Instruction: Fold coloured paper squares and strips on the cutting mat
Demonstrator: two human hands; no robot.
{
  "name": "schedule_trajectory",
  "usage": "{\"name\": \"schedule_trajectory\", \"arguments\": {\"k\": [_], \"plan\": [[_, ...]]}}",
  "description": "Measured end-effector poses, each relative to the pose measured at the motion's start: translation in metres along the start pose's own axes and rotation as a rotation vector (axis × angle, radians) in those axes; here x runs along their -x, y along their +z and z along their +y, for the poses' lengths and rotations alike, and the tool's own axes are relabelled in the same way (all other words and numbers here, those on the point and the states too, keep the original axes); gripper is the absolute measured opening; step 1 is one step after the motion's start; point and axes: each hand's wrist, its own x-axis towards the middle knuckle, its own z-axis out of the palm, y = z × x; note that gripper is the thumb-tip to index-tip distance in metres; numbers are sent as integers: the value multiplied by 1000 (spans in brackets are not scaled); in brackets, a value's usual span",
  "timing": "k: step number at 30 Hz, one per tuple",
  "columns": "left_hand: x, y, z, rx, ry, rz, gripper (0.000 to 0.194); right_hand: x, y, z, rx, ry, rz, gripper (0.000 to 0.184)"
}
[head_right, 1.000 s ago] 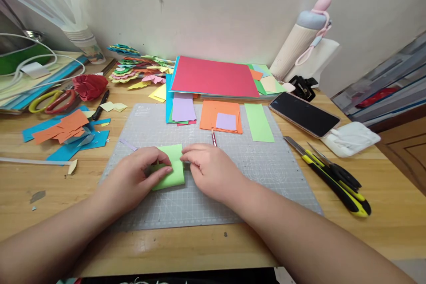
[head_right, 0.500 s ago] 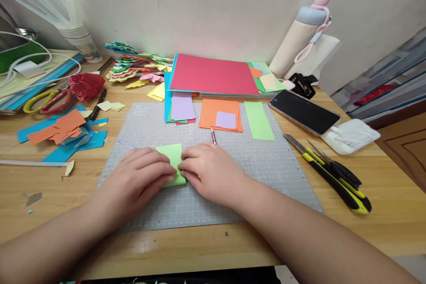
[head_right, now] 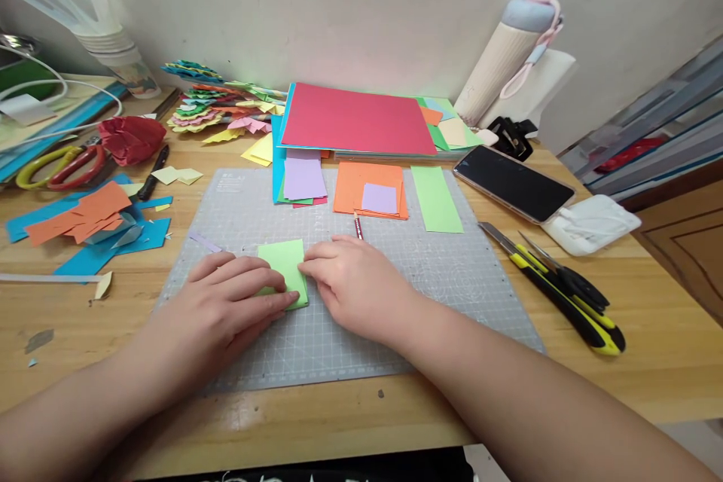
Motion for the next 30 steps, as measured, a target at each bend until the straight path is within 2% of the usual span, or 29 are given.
{"name": "schedule_trajectory", "arguments": {"k": [12, 17, 30], "plan": [[-2, -3, -1, 26, 38, -45, 23, 1, -1, -1, 63, -4, -44, 29], [1, -1, -2, -14, 72, -10, 30, 2, -2, 0, 51, -15, -44, 32], [1, 0, -2, -37, 96, -40, 35, 0, -2, 4, 35, -40, -19, 38]]}}
